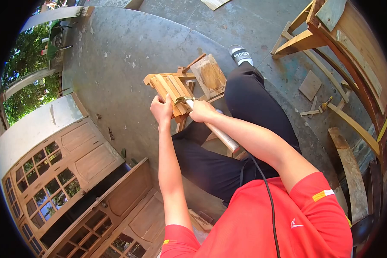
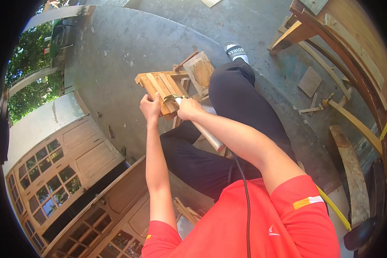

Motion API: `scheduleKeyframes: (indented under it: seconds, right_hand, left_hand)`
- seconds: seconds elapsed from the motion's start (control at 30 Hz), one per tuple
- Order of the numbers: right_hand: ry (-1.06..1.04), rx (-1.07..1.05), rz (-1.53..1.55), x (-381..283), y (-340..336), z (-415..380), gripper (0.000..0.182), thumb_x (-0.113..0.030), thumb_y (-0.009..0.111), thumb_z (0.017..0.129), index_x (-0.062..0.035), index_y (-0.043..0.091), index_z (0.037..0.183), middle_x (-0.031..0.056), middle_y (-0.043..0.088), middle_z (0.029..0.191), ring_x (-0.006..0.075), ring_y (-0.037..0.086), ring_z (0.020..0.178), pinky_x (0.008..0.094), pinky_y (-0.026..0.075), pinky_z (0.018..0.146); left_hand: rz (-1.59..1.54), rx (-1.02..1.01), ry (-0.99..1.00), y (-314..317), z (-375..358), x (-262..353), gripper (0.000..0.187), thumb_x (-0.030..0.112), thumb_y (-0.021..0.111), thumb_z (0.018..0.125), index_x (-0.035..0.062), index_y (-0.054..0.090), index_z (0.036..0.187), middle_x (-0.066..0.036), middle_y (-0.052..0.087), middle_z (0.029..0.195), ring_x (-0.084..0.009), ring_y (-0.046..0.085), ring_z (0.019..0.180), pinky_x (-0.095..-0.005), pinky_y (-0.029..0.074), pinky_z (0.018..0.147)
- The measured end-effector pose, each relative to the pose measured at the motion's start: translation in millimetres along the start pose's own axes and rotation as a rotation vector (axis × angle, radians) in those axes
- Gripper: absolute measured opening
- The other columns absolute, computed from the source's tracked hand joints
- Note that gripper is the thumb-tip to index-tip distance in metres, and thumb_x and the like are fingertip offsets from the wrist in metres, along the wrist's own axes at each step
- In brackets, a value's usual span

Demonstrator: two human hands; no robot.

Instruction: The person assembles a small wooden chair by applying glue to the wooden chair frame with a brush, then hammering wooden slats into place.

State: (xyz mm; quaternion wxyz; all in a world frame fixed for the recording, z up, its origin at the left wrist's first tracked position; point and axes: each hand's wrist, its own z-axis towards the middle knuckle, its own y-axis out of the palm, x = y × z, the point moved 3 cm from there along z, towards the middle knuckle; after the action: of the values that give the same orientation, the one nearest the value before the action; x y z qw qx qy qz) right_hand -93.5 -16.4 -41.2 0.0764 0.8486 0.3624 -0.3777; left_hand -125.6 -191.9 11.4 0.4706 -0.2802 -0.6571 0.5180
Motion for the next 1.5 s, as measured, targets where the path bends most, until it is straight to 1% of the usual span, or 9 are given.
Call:
scheduleKeyframes:
  seconds: [0.6, 0.63, 0.77, 0.9, 1.03, 1.17, 1.27, 1.37, 1.5]
  right_hand:
    - [-0.022, -0.006, -0.070, -0.2, -4.0, -0.8, 0.036, -0.012, 0.062, 0.082, 0.0061, 0.070, 0.113, 0.0252, 0.072, 0.114, 0.0352, 0.070, 0.112, 0.0433, 0.055, 0.094]
    - [-0.031, 0.010, -0.058, 1.4, -4.6, -0.5, 0.034, -0.012, 0.061, 0.082, 0.0076, 0.071, 0.108, 0.0236, 0.074, 0.102, 0.0331, 0.074, 0.098, 0.0422, 0.058, 0.086]
    - [0.012, -0.002, 0.123, 8.6, -7.1, 8.2, 0.031, -0.014, 0.058, 0.084, 0.0099, 0.069, 0.100, 0.0190, 0.073, 0.080, 0.0251, 0.073, 0.062, 0.0394, 0.059, 0.064]
    - [0.026, 0.129, 0.270, 5.3, -24.3, 4.3, 0.034, -0.020, 0.057, 0.088, 0.0114, 0.067, 0.099, 0.0189, 0.072, 0.075, 0.0247, 0.072, 0.059, 0.0393, 0.059, 0.062]
    - [0.001, 0.162, 0.299, 7.8, -40.5, 7.5, 0.037, -0.023, 0.055, 0.091, 0.0132, 0.064, 0.091, 0.0178, 0.070, 0.069, 0.0253, 0.071, 0.057, 0.0384, 0.060, 0.059]
    - [0.030, 0.089, 0.622, 19.4, -41.6, 8.8, 0.034, -0.022, 0.055, 0.091, 0.0113, 0.062, 0.089, 0.0176, 0.068, 0.070, 0.0250, 0.068, 0.054, 0.0397, 0.059, 0.048]
    - [0.034, 0.044, 0.659, 26.9, -45.8, 7.7, 0.034, -0.023, 0.057, 0.091, 0.0109, 0.061, 0.092, 0.0176, 0.066, 0.072, 0.0235, 0.066, 0.053, 0.0401, 0.059, 0.048]
    - [0.053, 0.003, 0.564, 34.2, -49.0, 5.3, 0.033, -0.021, 0.060, 0.092, 0.0057, 0.057, 0.110, 0.0126, 0.064, 0.077, 0.0203, 0.064, 0.053, 0.0376, 0.057, 0.046]
    - [0.050, -0.014, 0.452, 34.2, -48.7, -2.3, 0.032, -0.017, 0.059, 0.093, 0.0041, 0.055, 0.117, 0.0109, 0.066, 0.080, 0.0173, 0.063, 0.052, 0.0347, 0.055, 0.046]
  left_hand:
    - [0.001, -0.091, 0.017, 7.9, 3.4, -5.4, 0.035, 0.027, 0.076, 0.087, -0.0043, 0.062, 0.080, -0.018, 0.068, 0.072, -0.0314, 0.068, 0.065, -0.0410, 0.053, 0.066]
    - [-0.023, -0.082, 0.038, 9.4, 4.8, -8.5, 0.036, 0.028, 0.076, 0.087, -0.0040, 0.062, 0.079, -0.017, 0.067, 0.070, -0.0294, 0.066, 0.063, -0.0405, 0.052, 0.065]
    - [-0.058, -0.069, 0.098, 15.4, 7.7, -17.4, 0.036, 0.029, 0.077, 0.087, -0.0036, 0.064, 0.081, -0.015, 0.067, 0.069, -0.0261, 0.066, 0.063, -0.0397, 0.051, 0.064]
    - [-0.050, -0.119, 0.049, 9.6, 5.2, -8.8, 0.030, 0.025, 0.075, 0.087, -0.0041, 0.069, 0.089, -0.021, 0.073, 0.082, -0.0348, 0.072, 0.076, -0.0426, 0.055, 0.072]
    - [-0.059, -0.113, 0.049, 10.5, 4.9, -9.3, 0.029, 0.024, 0.075, 0.086, -0.0050, 0.070, 0.089, -0.021, 0.073, 0.081, -0.0347, 0.073, 0.075, -0.0424, 0.055, 0.072]
    - [-0.064, -0.080, 0.074, 13.4, 5.0, -11.4, 0.032, 0.025, 0.076, 0.086, -0.0047, 0.066, 0.083, -0.019, 0.071, 0.075, -0.0333, 0.071, 0.070, -0.0420, 0.054, 0.068]
    - [-0.095, -0.062, 0.071, 10.4, 0.1, -5.0, 0.032, 0.026, 0.076, 0.085, -0.0045, 0.067, 0.084, -0.021, 0.072, 0.079, -0.0366, 0.073, 0.077, -0.0442, 0.055, 0.072]
    - [-0.059, -0.061, 0.037, 18.4, 4.8, -14.3, 0.029, 0.025, 0.075, 0.083, -0.0018, 0.071, 0.094, -0.025, 0.073, 0.089, -0.0424, 0.072, 0.088, -0.0479, 0.056, 0.079]
    - [-0.015, -0.083, -0.005, 10.0, 2.8, -6.8, 0.029, 0.026, 0.075, 0.083, -0.0005, 0.072, 0.095, -0.025, 0.074, 0.092, -0.0426, 0.071, 0.091, -0.0487, 0.056, 0.081]
